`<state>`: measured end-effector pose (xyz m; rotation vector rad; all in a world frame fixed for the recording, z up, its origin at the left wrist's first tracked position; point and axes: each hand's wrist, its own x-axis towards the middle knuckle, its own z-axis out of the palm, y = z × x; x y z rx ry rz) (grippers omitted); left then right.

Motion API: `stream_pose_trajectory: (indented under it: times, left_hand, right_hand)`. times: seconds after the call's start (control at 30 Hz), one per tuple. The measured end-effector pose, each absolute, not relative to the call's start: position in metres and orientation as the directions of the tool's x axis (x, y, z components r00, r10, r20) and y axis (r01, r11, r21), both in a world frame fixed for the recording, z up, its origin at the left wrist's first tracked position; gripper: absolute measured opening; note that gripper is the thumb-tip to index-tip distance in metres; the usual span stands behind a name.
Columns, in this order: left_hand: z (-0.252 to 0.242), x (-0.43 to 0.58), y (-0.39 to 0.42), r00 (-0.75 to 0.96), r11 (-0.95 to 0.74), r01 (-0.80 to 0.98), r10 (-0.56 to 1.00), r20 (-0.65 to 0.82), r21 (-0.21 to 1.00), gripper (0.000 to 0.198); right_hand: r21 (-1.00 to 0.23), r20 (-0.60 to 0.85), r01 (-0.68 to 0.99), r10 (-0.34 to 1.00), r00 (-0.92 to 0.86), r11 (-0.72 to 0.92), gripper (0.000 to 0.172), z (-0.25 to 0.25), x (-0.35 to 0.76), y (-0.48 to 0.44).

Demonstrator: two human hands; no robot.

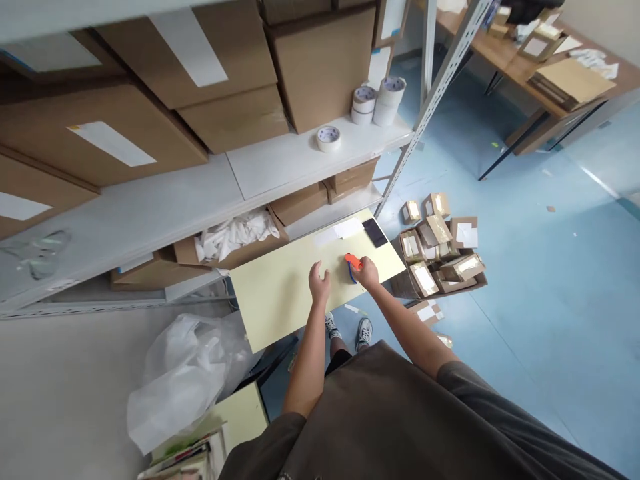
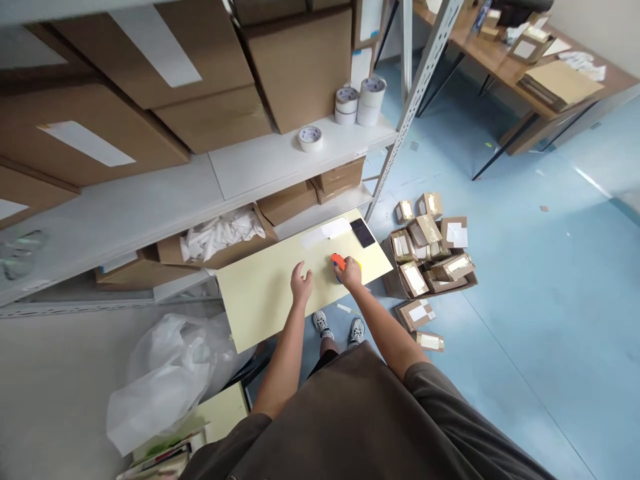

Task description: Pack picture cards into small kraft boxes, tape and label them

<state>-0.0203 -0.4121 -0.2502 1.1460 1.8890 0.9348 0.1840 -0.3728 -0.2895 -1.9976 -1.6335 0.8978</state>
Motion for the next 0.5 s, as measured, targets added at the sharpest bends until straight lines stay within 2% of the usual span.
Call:
stream_pose_trajectory:
  times: [0.07, 0.17, 0.23, 0.33, 0.4, 0.5]
  left_hand:
    - [-0.269, 0.001, -0.425, -0.355, 0.381, 0.379, 0.901, -0.247, 0.844, 0.052]
    - [-0.292, 0.027, -0.447, -0.383, 0.429, 0.335, 0.876, -0.294, 0.839, 0.048]
    - [-0.300, 0.038, -0.460, -0.401, 0.449, 0.296, 0.859, -0.317, 0.843, 0.047]
    - [-0.299, 0.043, -0.475, -0.429, 0.482, 0.254, 0.833, -0.348, 0.839, 0.045]
    - [-0.291, 0.043, -0.478, -0.444, 0.488, 0.242, 0.824, -0.352, 0.839, 0.042]
    - [-0.271, 0.038, -0.472, -0.461, 0.455, 0.234, 0.830, -0.315, 0.859, 0.037]
  right_hand:
    - [-0.611, -0.300, 0.751, 0.951, 0.073, -0.250, 0.039, -0.315, 0.186, -0.382]
    - [-0.503, -0.387, 0.844, 0.922, -0.026, -0.187, 0.047, -0.339, 0.184, -0.389]
    - [-0.403, -0.448, 0.901, 0.893, -0.042, -0.159, 0.050, -0.343, 0.182, -0.388]
    - [-0.286, -0.554, 0.943, 0.832, -0.018, -0.169, 0.044, -0.336, 0.183, -0.383]
    - [-0.283, -0.598, 0.948, 0.800, -0.054, -0.148, 0.044, -0.326, 0.189, -0.380]
    - [-0.396, -0.578, 0.915, 0.795, -0.187, -0.073, 0.047, -0.307, 0.204, -0.378]
